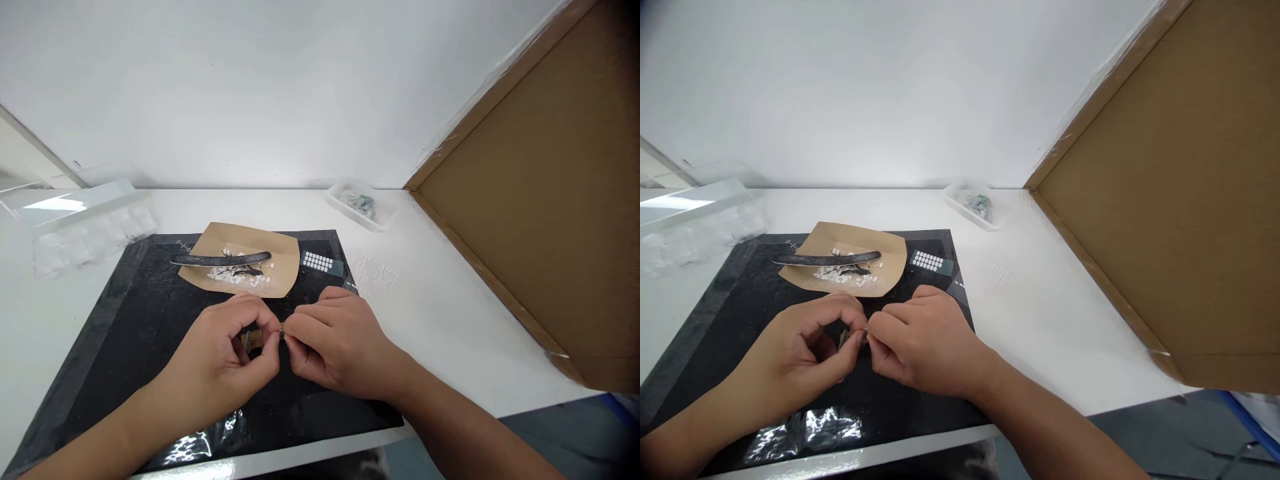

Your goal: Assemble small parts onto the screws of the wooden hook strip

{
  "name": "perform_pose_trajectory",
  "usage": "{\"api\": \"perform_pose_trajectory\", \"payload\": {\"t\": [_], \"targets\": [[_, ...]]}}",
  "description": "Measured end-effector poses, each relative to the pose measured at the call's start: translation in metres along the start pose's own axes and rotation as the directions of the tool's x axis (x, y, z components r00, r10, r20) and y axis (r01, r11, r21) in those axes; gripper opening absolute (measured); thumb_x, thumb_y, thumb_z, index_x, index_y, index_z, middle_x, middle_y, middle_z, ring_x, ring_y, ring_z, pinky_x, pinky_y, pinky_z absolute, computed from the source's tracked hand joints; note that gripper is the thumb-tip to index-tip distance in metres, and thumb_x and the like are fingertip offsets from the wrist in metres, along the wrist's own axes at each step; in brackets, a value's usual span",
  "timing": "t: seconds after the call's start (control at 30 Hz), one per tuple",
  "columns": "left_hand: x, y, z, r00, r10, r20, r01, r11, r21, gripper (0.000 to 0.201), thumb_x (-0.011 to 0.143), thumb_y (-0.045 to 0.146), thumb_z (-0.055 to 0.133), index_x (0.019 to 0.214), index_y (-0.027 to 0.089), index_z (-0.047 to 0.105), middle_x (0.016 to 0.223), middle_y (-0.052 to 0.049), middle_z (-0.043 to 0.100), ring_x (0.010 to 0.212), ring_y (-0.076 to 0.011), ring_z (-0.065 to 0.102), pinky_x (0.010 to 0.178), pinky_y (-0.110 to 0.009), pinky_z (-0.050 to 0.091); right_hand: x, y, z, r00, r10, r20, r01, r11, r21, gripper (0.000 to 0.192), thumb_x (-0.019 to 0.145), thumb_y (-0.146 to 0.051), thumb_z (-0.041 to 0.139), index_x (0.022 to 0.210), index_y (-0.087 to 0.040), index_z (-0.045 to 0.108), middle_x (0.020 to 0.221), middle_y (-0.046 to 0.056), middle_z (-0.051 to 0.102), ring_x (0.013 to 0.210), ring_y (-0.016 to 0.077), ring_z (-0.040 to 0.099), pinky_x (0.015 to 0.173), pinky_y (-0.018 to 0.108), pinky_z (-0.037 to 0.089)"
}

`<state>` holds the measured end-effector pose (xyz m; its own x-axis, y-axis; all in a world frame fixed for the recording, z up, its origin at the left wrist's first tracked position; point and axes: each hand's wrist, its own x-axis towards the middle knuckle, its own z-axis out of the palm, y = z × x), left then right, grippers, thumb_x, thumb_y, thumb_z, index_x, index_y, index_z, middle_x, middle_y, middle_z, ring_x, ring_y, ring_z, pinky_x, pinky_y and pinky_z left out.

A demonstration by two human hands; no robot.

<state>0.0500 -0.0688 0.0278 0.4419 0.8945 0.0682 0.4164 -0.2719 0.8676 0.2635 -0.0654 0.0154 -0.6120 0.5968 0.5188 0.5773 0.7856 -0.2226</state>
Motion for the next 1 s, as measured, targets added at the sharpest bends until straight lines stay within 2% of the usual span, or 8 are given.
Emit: {"api": "perform_pose_trajectory", "payload": {"t": [0.23,0.37,0.5,0.6,0.8,1.0], "targets": [[-0.001,0.001,0.0,0.997,-0.081,0.022,0.083,0.986,-0.146,0.007,0.083,0.019,0.066,0.078,0.019,0.07,0.077,0.0,0.067,0.054,-0.0091,0.058,0.044,-0.017,0.049,0.001,-0.001,-0.002,0.999,0.026,0.031,-0.029,0.991,0.127,0.021,0.094,-0.016,0.054,0.074,-0.02,0.058,0.061,-0.007,0.057,0.054,0.0099,0.042,0.061,0.031,0.029],[-0.002,0.0,0.0,0.994,-0.11,0.029,0.113,0.977,-0.179,0.006,0.082,0.02,0.067,0.077,0.019,0.069,0.075,0.0,0.067,0.052,-0.0095,0.058,0.043,-0.019,0.047,0.0,0.0,-0.001,0.999,0.027,0.041,-0.034,0.985,0.166,0.019,0.094,-0.016,0.054,0.077,-0.02,0.061,0.062,-0.007,0.059,0.055,0.0099,0.043,0.061,0.031,0.03],[-0.004,-0.001,0.0,0.987,-0.154,0.035,0.158,0.967,-0.2,0.011,0.08,0.021,0.067,0.07,0.019,0.065,0.055,0.005,0.052,0.047,-0.0095,0.052,0.046,-0.021,0.048,0.0,0.0,0.002,0.999,0.028,0.039,-0.034,0.983,0.182,0.02,0.092,-0.015,0.056,0.073,-0.019,0.059,0.061,-0.008,0.055,0.054,0.0091,0.041,0.061,0.031,0.028],[-0.006,-0.002,0.001,0.975,-0.217,0.048,0.222,0.954,-0.202,0.011,0.079,0.022,0.068,0.068,0.019,0.064,0.05,0.008,0.042,0.046,-0.0103,0.051,0.048,-0.024,0.053,0.0,0.0,0.003,0.999,0.023,0.024,-0.028,0.977,0.212,0.019,0.09,-0.014,0.055,0.072,-0.019,0.058,0.059,-0.009,0.052,0.054,0.0086,0.039,0.061,0.03,0.026],[-0.007,-0.002,0.004,0.949,-0.298,0.102,0.315,0.903,-0.294,0.013,0.074,0.021,0.071,0.067,0.019,0.061,0.048,0.009,0.044,0.043,-0.0097,0.051,0.044,-0.024,0.055,-0.001,0.0,0.007,0.999,0.035,0.019,-0.04,0.948,0.316,0.016,0.088,-0.014,0.055,0.074,-0.019,0.059,0.06,-0.01,0.051,0.055,0.0074,0.039,0.062,0.028,0.027],[-0.009,-0.005,0.006,0.953,-0.289,0.093,0.302,0.87,-0.39,0.013,0.074,0.02,0.072,0.068,0.018,0.061,0.049,0.01,0.044,0.039,-0.0084,0.054,0.042,-0.02,0.055,-0.004,0.002,0.009,0.997,0.053,0.062,-0.074,0.912,0.404,0.012,0.09,-0.013,0.055,0.08,-0.019,0.06,0.064,-0.009,0.056,0.058,0.0077,0.044,0.065,0.027,0.03]]}}
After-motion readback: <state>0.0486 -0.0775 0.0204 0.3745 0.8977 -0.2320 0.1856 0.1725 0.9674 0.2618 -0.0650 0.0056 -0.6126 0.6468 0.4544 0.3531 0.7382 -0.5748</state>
